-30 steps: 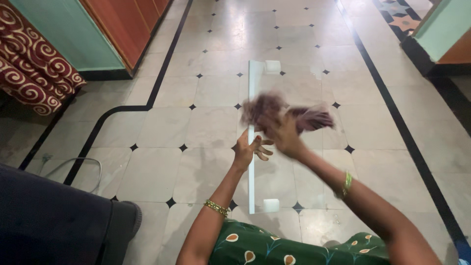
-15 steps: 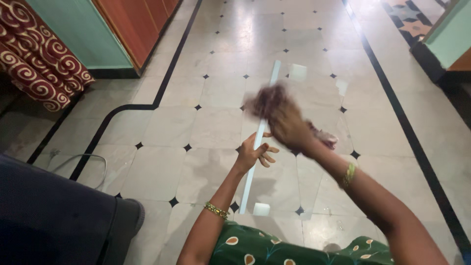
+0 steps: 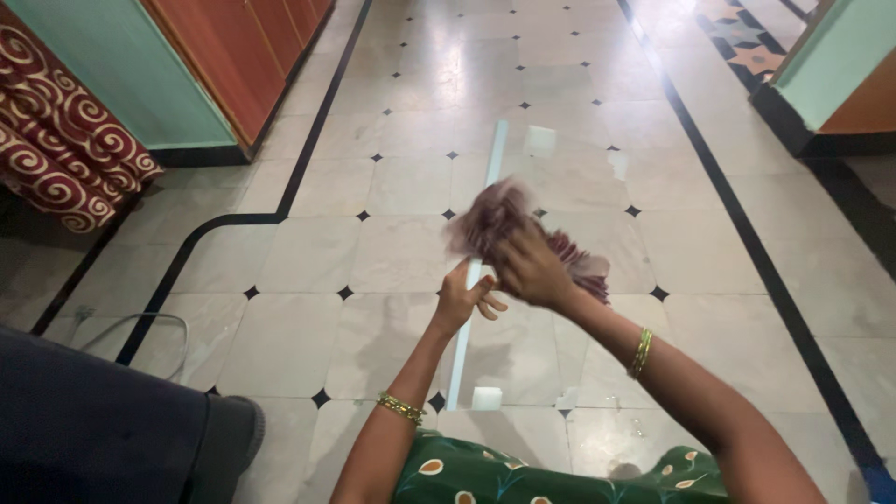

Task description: The person sits on the floor and wipes a rectangular glass panel with a cloth. They then open a refrigerator, remove a clear plastic tray, and take it to the kitchen sink. The person rinses the tray under running water and scrubs it with a blue sponge.

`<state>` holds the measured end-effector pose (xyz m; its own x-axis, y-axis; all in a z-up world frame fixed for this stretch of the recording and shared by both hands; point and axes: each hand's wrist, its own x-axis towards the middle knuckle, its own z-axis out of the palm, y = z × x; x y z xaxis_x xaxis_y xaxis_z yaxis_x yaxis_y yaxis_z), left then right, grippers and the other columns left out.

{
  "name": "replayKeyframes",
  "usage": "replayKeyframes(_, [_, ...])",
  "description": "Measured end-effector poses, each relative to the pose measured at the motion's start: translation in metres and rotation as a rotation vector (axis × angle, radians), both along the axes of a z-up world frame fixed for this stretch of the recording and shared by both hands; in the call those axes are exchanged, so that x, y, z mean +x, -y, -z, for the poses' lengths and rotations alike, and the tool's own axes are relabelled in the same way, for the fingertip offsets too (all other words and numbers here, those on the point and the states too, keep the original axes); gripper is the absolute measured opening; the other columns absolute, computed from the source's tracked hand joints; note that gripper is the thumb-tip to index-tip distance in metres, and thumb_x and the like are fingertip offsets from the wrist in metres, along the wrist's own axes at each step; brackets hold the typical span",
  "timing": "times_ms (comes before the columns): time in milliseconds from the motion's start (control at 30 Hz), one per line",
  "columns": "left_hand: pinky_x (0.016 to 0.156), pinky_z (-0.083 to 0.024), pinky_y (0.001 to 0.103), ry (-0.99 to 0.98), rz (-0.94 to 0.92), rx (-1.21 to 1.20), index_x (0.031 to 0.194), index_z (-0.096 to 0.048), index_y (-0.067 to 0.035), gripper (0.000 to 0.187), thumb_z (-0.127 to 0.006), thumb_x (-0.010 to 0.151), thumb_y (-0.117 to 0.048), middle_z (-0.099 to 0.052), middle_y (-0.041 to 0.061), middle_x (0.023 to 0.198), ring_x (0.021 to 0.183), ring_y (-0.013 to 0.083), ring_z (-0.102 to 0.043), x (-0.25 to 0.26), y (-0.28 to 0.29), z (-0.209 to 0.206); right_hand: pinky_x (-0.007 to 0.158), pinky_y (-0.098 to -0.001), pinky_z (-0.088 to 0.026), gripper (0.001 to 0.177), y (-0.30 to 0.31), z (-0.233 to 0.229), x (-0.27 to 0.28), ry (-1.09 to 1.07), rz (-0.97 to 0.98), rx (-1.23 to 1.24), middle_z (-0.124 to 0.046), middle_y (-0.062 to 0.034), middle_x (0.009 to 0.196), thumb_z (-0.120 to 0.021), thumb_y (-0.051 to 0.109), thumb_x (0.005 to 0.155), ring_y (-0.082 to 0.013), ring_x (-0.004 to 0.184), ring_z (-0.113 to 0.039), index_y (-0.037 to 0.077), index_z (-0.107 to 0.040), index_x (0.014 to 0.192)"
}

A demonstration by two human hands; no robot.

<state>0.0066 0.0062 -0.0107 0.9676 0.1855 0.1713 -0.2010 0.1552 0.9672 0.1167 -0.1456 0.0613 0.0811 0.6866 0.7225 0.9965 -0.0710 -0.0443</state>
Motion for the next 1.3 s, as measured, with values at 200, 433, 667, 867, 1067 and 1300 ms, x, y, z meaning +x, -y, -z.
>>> replayKeyframes(200, [0.050, -0.062, 0.032, -0.031, 0.015, 0.048, 0.134, -0.051, 0.006, 0.055, -0.065, 0.099, -0.034, -0.076, 0.028, 0.096, 0.068, 0.0275, -0.077, 0.001, 0.012, -0.010, 0.126, -0.0634, -0.018, 0.047, -0.018, -0.041, 0.078, -0.225, 0.378, 0.139, -0.042, -0.0250, 0.159, -0.056, 0.017, 0.103, -0.0484, 0.151, -0.031, 0.008, -0.049, 0.149])
replayKeyframes(433, [0.050, -0.062, 0.032, -0.029, 0.012, 0.018, 0.135, -0.049, 0.005, 0.053, -0.065, 0.099, -0.032, -0.076, 0.026, 0.096, 0.068, 0.0271, -0.077, 0.000, 0.019, -0.015, 0.125, -0.0635, -0.015, 0.060, 0.024, 0.009, 0.111, -0.184, 0.541, 0.139, -0.037, -0.0266, 0.159, -0.053, 0.020, 0.104, -0.0504, 0.150, -0.028, 0.003, -0.041, 0.160])
replayKeyframes(667, [0.051, -0.063, 0.032, -0.004, 0.026, 0.056, 0.134, -0.049, 0.006, 0.054, -0.064, 0.100, -0.033, -0.076, 0.026, 0.097, 0.070, 0.0281, -0.078, 0.008, 0.024, -0.018, 0.127, -0.0602, -0.021, 0.056, 0.014, -0.003, 0.095, -0.227, 0.373, 0.244, -0.034, -0.0302, 0.160, -0.053, 0.019, 0.106, -0.0534, 0.152, -0.026, -0.003, -0.041, 0.155])
replayKeyframes(867, [0.051, -0.064, 0.033, -0.009, 0.030, 0.059, 0.134, -0.049, 0.006, 0.056, -0.064, 0.099, -0.035, -0.076, 0.027, 0.097, 0.071, 0.0289, -0.078, 0.010, 0.028, -0.025, 0.120, -0.0629, -0.025, 0.058, -0.001, -0.041, 0.099, -0.127, 0.399, 0.197, -0.040, -0.0285, 0.155, -0.066, 0.017, 0.096, -0.0535, 0.146, -0.029, -0.001, -0.051, 0.150])
replayKeyframes(1067, [0.052, -0.063, 0.034, 0.003, -0.034, -0.041, 0.136, -0.047, 0.006, 0.061, -0.065, 0.098, -0.038, -0.075, 0.029, 0.098, 0.070, 0.0298, -0.077, 0.008, 0.027, -0.018, 0.124, -0.0612, -0.029, 0.044, 0.018, 0.020, 0.073, -0.039, 0.182, 0.055, -0.049, -0.0223, 0.145, -0.065, 0.018, 0.096, -0.0456, 0.146, -0.036, 0.005, -0.057, 0.137])
replayKeyframes(1300, [0.050, -0.063, 0.034, 0.009, 0.007, -0.038, 0.136, -0.046, 0.008, 0.064, -0.066, 0.097, -0.039, -0.075, 0.031, 0.098, 0.070, 0.0307, -0.078, 0.006, 0.019, -0.017, 0.119, -0.0613, -0.019, 0.055, 0.050, 0.001, 0.120, -0.276, 0.583, 0.184, -0.046, -0.0259, 0.151, -0.060, 0.018, 0.098, -0.0458, 0.145, -0.036, -0.001, -0.051, 0.149])
